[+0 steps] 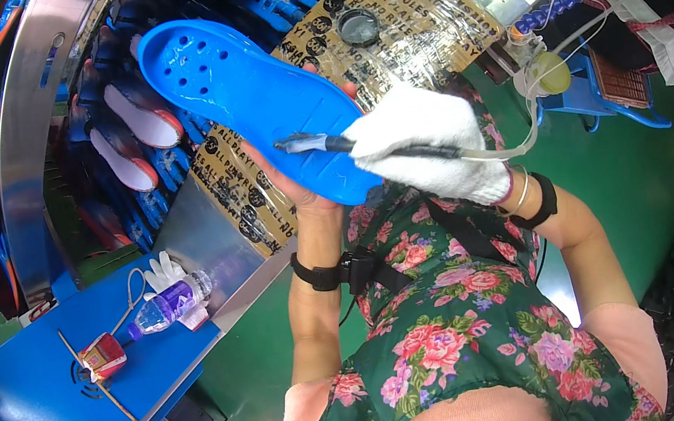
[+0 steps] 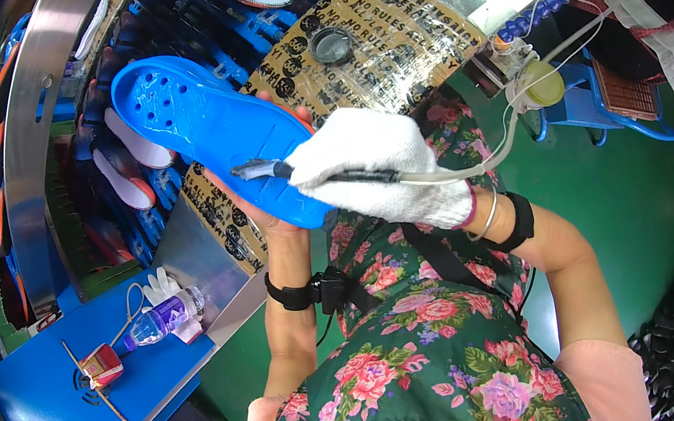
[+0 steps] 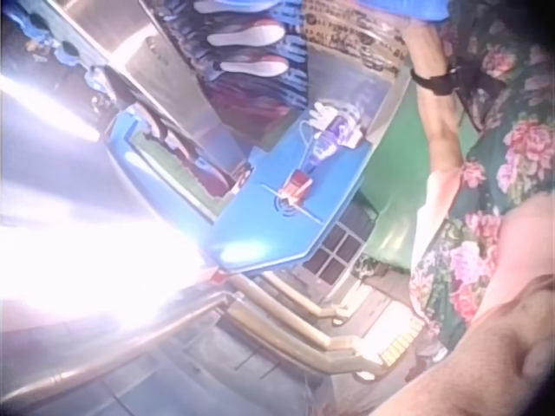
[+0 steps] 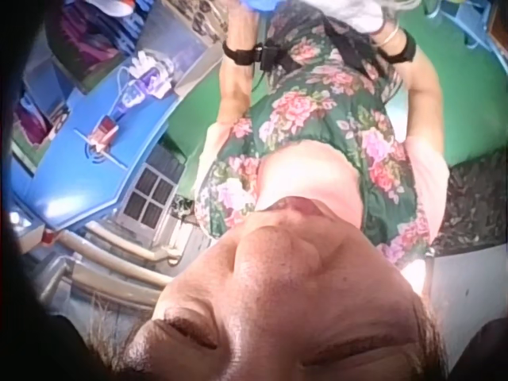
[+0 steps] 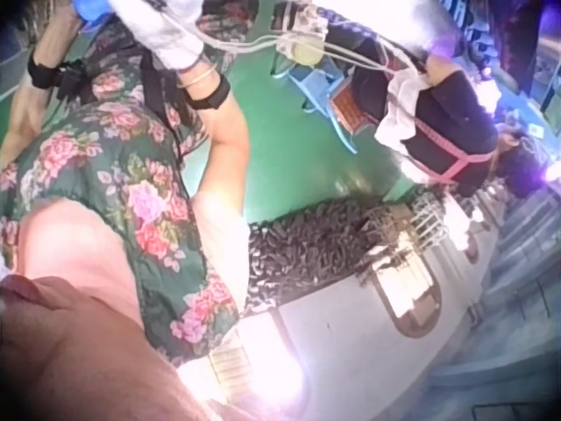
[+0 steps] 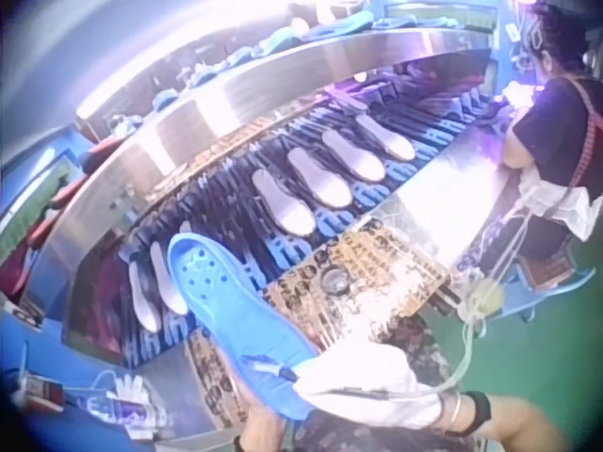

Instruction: Apply adhesive or paint to the bottom of shoe soles using a brush on a production line.

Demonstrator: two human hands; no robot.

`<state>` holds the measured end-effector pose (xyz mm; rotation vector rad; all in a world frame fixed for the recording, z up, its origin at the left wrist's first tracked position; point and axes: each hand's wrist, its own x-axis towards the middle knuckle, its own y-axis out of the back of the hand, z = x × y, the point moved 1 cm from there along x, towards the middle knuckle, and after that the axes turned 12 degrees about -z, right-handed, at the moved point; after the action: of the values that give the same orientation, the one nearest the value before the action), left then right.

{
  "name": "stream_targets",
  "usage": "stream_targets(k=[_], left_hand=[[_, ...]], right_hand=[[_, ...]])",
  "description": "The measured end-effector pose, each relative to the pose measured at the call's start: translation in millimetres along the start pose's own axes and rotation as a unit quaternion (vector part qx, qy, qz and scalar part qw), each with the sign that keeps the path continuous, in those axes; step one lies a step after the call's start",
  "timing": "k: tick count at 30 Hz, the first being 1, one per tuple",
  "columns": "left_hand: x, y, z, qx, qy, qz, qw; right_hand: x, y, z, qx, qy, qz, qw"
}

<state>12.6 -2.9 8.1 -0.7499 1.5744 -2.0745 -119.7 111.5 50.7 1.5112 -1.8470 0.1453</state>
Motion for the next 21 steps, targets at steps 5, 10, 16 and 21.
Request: stream_targets(k=[5, 10, 16, 21], left_hand=[[4.0, 19.4, 17.0, 0.028, 0.083, -0.113, 0.990], [5.4, 17.0, 18.4, 0.015, 0.072, -0.093, 0.993], [4.7, 19.9, 26.8, 0.044, 0.089, -0.100, 0.990], [12.2, 36.9, 33.8, -0.054, 0.194, -0.172, 0.964]], right_hand=[[-10.2, -14.6, -18.1, 0.020, 0.057, -0.083, 0.995], [-6.2, -6.7, -2.5, 0.059, -0.054, -0.001, 0.997], [-17.2, -15.6, -8.8, 0.244, -0.119, -0.044, 0.961], [-16.6, -14.7, -10.5, -0.013, 0.028, -0.067, 0.997]])
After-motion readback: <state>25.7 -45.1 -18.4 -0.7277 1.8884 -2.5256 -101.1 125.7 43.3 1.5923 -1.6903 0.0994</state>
